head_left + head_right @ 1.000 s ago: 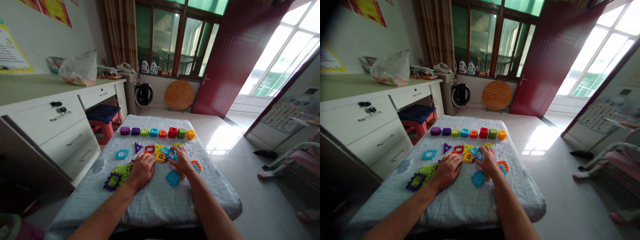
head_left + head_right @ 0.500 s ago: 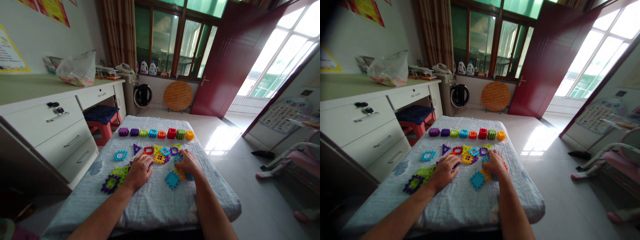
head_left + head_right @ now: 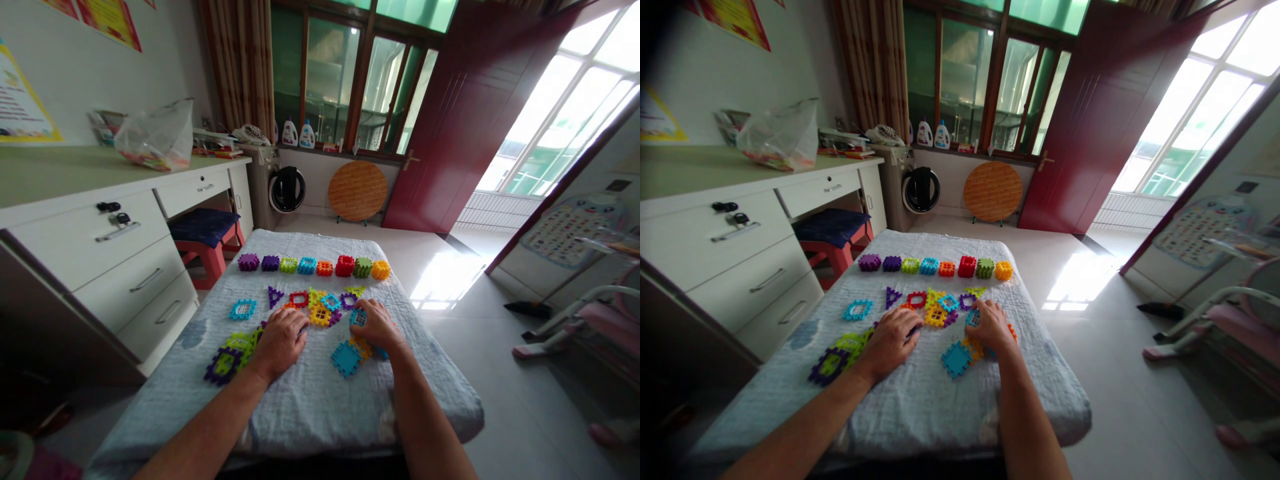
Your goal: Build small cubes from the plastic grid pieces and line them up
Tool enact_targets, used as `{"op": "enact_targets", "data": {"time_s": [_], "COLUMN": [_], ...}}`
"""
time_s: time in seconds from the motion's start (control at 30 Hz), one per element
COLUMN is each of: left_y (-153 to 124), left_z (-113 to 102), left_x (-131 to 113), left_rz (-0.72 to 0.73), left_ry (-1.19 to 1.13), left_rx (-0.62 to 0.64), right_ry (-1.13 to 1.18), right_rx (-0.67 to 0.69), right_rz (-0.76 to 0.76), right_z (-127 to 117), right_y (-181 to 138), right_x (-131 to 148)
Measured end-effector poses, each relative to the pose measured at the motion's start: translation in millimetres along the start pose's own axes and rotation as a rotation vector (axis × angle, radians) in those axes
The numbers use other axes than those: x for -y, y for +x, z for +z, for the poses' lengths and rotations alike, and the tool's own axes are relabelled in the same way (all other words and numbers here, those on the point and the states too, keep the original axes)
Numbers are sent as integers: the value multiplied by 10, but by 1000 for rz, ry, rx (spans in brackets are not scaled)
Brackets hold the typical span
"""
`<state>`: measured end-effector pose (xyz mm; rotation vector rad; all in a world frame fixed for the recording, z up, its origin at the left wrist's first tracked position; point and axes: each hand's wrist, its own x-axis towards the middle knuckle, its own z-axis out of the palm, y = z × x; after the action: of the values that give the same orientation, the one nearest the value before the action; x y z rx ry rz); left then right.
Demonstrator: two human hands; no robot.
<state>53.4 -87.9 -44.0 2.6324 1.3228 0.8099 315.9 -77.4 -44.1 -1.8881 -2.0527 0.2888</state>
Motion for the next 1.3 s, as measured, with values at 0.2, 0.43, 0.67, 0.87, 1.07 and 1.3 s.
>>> {"op": "enact_targets", "data": {"time_s": [0.2,0.43,0.67,0.87,1.07,1.3], "left_y": [-13,-10,-26,-34,-32,-32], "left_z": [15,-5,-95,-72,-67,-65], "left_x": [4,8,-50,-30,-11,-27], "left_rz": [13,35,18,-4,-32,-39], "left_ry": [21,19,27,18,26,15], "left_rx": [3,-76,-146,-168,-193,-209], "right_ry": [18,241,395,345,308,77], "right_rx": [-67,-213,-154,-107,-237,-60], "right_rz": [-18,-235,-429,-455,-322,-422], "right_z": [-12,-30,67,89,40,140], "right_y": [-7,-23,-68,-35,2,-42], "right_x": [18,294,671,679,579,707]}}
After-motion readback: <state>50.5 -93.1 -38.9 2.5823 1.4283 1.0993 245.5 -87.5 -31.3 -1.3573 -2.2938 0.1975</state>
